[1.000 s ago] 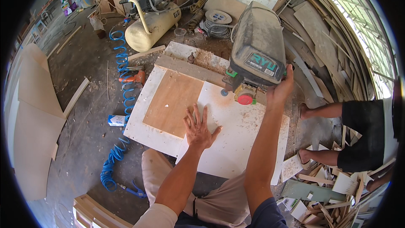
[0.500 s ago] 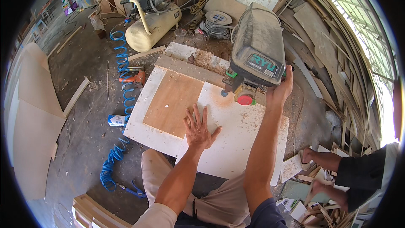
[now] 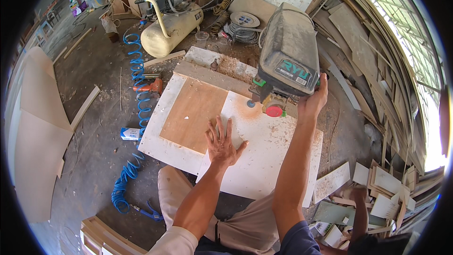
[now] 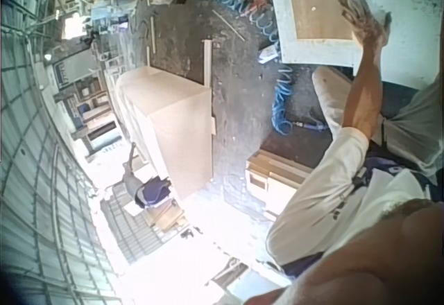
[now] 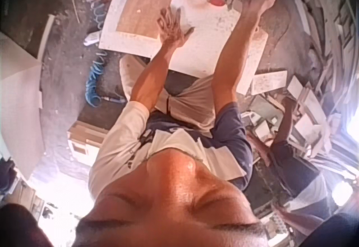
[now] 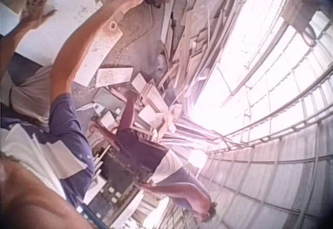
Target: The person drills holes in a white rectangular panel using a drill press. The person places the panel on the machine bed, lowers the drill bit to create holes at specific locations, and then flips the panel to drill another hole.
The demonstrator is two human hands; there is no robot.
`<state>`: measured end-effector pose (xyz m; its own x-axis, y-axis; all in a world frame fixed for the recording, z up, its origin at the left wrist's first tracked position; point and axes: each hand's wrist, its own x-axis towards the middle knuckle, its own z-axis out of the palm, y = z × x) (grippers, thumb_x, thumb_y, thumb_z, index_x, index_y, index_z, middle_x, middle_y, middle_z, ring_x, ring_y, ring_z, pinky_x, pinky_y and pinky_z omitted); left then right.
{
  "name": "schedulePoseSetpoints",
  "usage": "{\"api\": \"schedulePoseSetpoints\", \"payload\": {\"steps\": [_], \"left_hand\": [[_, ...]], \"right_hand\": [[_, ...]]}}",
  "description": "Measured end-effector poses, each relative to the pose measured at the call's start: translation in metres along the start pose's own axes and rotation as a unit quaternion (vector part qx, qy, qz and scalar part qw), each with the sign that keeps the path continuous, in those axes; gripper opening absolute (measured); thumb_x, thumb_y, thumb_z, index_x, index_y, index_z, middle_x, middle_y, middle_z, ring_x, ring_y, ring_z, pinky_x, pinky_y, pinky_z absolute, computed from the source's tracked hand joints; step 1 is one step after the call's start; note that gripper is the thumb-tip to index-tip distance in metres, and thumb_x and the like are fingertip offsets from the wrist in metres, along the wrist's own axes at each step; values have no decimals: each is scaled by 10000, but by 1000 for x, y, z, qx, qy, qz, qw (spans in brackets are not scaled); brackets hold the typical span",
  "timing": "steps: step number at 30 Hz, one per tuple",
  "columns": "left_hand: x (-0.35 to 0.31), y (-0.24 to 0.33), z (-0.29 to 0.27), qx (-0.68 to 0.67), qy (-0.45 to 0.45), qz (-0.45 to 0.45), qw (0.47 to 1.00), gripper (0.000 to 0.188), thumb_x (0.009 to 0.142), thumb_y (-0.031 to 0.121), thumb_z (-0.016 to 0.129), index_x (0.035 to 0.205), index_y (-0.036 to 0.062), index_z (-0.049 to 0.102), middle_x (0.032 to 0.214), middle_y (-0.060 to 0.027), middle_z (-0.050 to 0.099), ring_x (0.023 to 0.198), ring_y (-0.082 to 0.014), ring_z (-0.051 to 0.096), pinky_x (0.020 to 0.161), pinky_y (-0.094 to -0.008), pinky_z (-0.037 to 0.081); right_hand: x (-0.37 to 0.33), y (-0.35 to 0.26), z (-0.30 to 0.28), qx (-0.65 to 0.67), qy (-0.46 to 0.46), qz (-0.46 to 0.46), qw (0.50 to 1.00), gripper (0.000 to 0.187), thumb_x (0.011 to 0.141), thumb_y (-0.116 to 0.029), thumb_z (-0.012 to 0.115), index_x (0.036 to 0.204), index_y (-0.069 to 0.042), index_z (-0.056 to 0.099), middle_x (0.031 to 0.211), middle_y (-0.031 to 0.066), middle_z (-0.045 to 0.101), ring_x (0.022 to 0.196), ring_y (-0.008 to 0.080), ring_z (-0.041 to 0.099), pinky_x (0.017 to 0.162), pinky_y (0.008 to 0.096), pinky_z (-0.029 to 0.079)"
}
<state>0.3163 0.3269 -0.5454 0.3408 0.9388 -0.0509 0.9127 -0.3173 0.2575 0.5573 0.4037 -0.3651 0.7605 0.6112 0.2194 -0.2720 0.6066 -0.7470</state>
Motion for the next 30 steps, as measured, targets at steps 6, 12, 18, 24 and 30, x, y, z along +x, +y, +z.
{"api": "schedulePoseSetpoints", "payload": {"steps": [6, 12, 18, 24, 30], "left_hand": [[-1, -1, 2, -4, 10, 3, 1000, 1051, 931, 807, 406, 1679, 139, 90, 1718, -245, -13, 1552, -520, 76, 1213, -641, 144], [-1, -1, 1, -8, 13, 7, 1000, 1050, 934, 799, 416, 1677, 130, 94, 1716, -248, -13, 1552, -517, 72, 1212, -641, 147], [-1, 0, 0, -9, 9, 3, 1000, 1051, 931, 797, 423, 1678, 139, 87, 1716, -246, 0, 1554, -516, 74, 1214, -637, 147], [-1, -1, -5, -5, -7, -3, 1000, 1037, 934, 793, 412, 1679, 148, 89, 1721, -235, -7, 1555, -514, 65, 1216, -624, 152], [-1, 0, 1, -7, 12, 3, 1000, 1027, 935, 786, 416, 1676, 140, 118, 1720, -237, 5, 1552, -516, 64, 1208, -622, 165]], "right_hand": [[-1, -1, 1, -3, 5, 9, 1000, 231, 1085, -265, 556, 907, -119, 570, 795, -48, 512, 693, 41, 511, 644, 231, 439], [-1, -1, 0, 2, 5, 11, 1000, 231, 1088, -258, 540, 902, -122, 560, 792, -49, 497, 689, 43, 492, 647, 232, 433], [0, -1, -3, 2, -1, 15, 1000, 228, 1085, -269, 546, 915, -119, 567, 785, -44, 505, 693, 49, 502, 651, 240, 443], [-6, -2, 2, 6, 0, 23, 1000, 226, 1086, -267, 545, 921, -113, 567, 804, -39, 521, 717, 60, 517, 679, 244, 456], [4, 4, -12, 10, -9, 8, 1000, 209, 1085, -251, 549, 937, -106, 573, 860, -35, 527, 758, 58, 515, 720, 234, 454]]}}
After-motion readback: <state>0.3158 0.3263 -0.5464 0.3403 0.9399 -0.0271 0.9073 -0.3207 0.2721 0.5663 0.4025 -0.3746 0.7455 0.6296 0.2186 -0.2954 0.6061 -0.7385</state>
